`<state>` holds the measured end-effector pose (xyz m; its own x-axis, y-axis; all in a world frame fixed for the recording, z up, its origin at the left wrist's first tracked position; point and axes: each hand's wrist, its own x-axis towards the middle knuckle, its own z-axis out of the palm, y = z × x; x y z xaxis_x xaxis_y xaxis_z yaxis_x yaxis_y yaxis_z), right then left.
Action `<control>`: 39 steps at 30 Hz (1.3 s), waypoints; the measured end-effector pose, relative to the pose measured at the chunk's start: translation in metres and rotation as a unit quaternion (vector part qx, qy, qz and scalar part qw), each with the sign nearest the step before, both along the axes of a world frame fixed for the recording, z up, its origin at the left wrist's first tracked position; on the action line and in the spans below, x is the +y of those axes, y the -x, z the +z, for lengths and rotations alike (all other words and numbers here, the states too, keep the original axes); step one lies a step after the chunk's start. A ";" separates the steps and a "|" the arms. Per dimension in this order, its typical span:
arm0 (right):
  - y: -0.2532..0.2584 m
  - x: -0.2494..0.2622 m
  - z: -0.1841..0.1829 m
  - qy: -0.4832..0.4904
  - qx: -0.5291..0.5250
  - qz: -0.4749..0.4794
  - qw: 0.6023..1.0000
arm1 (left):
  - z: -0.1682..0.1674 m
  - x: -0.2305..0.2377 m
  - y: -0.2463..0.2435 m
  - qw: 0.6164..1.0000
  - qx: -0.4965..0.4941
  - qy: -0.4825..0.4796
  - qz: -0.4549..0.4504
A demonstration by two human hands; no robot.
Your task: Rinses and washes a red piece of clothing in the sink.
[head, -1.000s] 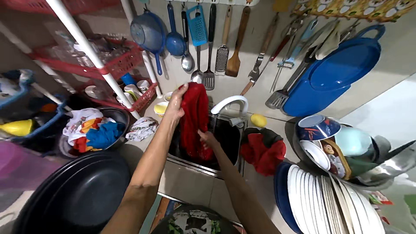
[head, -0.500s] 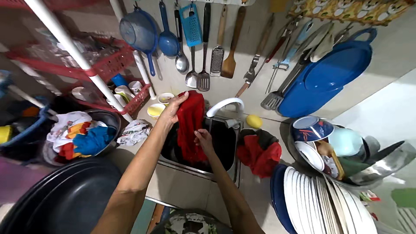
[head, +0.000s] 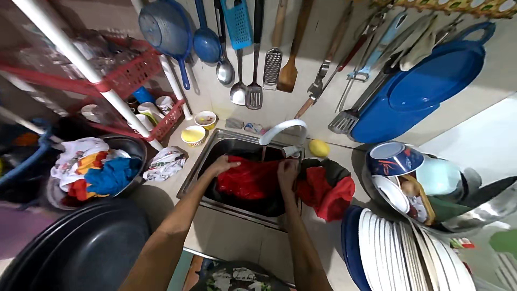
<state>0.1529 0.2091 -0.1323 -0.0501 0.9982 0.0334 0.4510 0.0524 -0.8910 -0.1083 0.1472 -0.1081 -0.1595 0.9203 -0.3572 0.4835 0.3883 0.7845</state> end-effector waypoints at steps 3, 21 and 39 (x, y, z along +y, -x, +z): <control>0.023 0.001 -0.034 0.065 -0.173 0.156 0.970 | -0.053 0.005 -0.008 0.986 0.133 0.049 -0.088; 0.075 0.021 -0.133 0.181 -0.298 0.363 0.864 | -0.142 0.030 -0.048 0.933 0.257 0.202 -0.152; 0.059 0.101 -0.008 0.218 0.485 -0.268 0.803 | -0.139 0.027 -0.053 0.925 0.265 0.214 -0.170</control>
